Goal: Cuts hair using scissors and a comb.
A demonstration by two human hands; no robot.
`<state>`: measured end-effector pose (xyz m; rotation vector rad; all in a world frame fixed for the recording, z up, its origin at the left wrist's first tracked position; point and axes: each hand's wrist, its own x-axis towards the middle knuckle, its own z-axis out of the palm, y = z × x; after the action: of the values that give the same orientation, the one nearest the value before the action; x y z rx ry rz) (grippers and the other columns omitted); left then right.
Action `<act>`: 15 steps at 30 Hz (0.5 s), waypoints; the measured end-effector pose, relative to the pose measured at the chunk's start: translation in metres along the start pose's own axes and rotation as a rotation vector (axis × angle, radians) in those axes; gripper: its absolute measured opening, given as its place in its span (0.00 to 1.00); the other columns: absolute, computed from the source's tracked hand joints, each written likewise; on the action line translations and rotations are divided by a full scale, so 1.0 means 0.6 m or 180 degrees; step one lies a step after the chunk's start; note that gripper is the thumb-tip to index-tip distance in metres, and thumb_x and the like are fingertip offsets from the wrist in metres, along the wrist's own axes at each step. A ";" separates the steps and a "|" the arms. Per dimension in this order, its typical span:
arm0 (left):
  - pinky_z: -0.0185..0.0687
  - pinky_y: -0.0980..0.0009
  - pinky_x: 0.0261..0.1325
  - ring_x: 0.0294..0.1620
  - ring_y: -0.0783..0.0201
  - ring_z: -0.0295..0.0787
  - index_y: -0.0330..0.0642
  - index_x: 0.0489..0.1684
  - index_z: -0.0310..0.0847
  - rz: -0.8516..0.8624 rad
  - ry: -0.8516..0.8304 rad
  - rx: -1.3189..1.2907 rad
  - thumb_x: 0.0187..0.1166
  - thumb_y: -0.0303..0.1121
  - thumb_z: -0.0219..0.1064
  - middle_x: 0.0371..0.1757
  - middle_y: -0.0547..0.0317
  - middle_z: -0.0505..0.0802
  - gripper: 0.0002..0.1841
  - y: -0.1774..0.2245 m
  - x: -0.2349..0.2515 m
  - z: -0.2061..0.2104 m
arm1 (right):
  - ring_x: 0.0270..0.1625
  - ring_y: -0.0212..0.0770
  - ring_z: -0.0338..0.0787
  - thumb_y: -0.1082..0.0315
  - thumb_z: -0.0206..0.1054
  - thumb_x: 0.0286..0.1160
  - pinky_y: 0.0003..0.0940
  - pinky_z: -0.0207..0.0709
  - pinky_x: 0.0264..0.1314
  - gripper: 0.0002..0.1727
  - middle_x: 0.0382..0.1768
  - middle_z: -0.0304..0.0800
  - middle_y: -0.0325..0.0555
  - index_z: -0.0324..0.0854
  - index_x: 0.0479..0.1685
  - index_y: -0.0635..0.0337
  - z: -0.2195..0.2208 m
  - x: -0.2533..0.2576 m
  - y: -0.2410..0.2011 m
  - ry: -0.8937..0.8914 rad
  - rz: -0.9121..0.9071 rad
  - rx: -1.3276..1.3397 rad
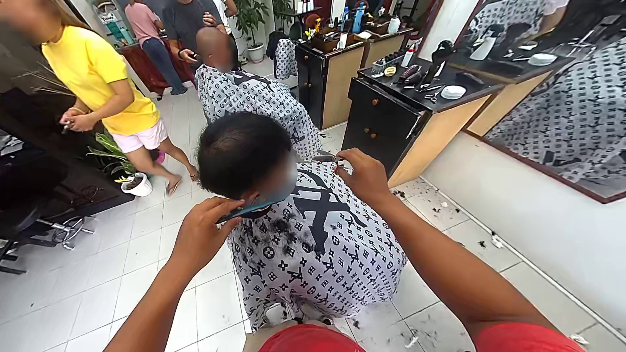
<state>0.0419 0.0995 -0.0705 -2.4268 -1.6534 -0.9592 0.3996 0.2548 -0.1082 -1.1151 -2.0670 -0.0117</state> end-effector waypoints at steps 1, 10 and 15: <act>0.84 0.51 0.53 0.51 0.56 0.93 0.49 0.54 0.94 0.0031 0.0075 0.0166 0.76 0.37 0.72 0.51 0.55 0.96 0.13 0.001 0.004 0.004 | 0.53 0.63 0.93 0.77 0.72 0.72 0.64 0.84 0.53 0.13 0.53 0.92 0.61 0.87 0.54 0.69 -0.001 -0.001 -0.004 -0.0001 -0.0018 -0.0033; 0.77 0.53 0.34 0.36 0.50 0.92 0.45 0.58 0.92 0.0802 0.0930 0.1543 0.82 0.30 0.66 0.48 0.49 0.96 0.13 0.050 0.071 -0.024 | 0.60 0.60 0.93 0.70 0.78 0.65 0.71 0.68 0.78 0.16 0.54 0.93 0.58 0.88 0.53 0.64 0.010 0.036 -0.054 0.0160 -0.0774 -0.0831; 0.73 0.55 0.34 0.34 0.52 0.91 0.46 0.58 0.92 0.0979 0.1175 0.1757 0.82 0.30 0.66 0.48 0.52 0.97 0.13 0.058 0.080 -0.031 | 0.63 0.60 0.91 0.65 0.79 0.66 0.70 0.67 0.80 0.19 0.56 0.93 0.57 0.88 0.55 0.63 0.009 0.066 -0.090 0.0312 -0.0982 -0.0885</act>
<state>0.0745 0.1176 -0.0207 -1.9172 -1.1763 -0.7233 0.3454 0.2514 -0.0692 -0.9216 -2.1725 -0.5087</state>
